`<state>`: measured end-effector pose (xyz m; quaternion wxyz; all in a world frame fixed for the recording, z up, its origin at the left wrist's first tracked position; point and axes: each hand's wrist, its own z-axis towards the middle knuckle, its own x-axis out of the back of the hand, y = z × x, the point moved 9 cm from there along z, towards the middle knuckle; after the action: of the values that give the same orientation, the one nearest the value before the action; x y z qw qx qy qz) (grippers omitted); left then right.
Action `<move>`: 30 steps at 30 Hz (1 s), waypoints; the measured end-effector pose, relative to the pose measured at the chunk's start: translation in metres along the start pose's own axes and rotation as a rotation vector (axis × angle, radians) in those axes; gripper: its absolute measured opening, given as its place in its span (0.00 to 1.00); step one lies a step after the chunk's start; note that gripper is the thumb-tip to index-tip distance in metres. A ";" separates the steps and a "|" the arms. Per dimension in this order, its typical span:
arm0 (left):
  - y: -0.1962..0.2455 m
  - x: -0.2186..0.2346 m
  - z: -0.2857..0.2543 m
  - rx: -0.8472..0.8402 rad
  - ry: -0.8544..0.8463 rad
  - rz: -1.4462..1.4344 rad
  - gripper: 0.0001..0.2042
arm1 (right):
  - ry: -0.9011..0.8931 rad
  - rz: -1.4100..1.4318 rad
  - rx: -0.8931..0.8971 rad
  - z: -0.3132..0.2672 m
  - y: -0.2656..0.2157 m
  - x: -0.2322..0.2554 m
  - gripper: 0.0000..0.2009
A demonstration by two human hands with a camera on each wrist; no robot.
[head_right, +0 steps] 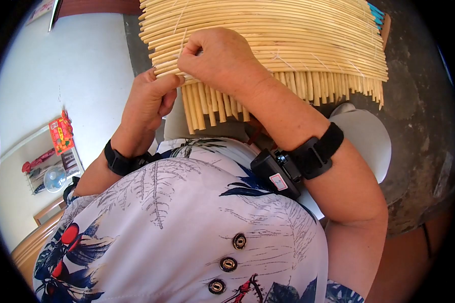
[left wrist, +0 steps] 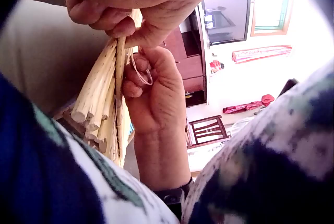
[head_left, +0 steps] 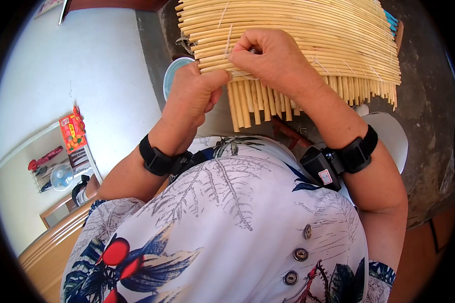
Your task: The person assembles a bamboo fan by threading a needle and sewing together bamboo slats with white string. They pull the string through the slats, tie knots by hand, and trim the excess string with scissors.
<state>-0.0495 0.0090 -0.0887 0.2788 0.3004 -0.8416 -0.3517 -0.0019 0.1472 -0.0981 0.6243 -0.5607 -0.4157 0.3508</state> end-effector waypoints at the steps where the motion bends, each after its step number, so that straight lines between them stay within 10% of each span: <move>1: 0.000 0.000 0.000 0.000 -0.006 0.003 0.07 | -0.003 -0.001 0.001 0.000 0.000 0.000 0.09; 12: -0.005 0.008 0.002 0.020 -0.164 -0.130 0.08 | -0.396 0.213 -0.169 -0.010 -0.003 -0.018 0.06; 30: -0.009 0.004 0.004 0.025 -0.149 -0.208 0.08 | -0.292 -0.162 0.045 -0.003 -0.014 -0.018 0.05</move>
<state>-0.0517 0.0028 -0.0974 0.1739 0.3626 -0.8287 -0.3893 -0.0070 0.1274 -0.0864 0.5958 -0.4543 -0.5378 0.3865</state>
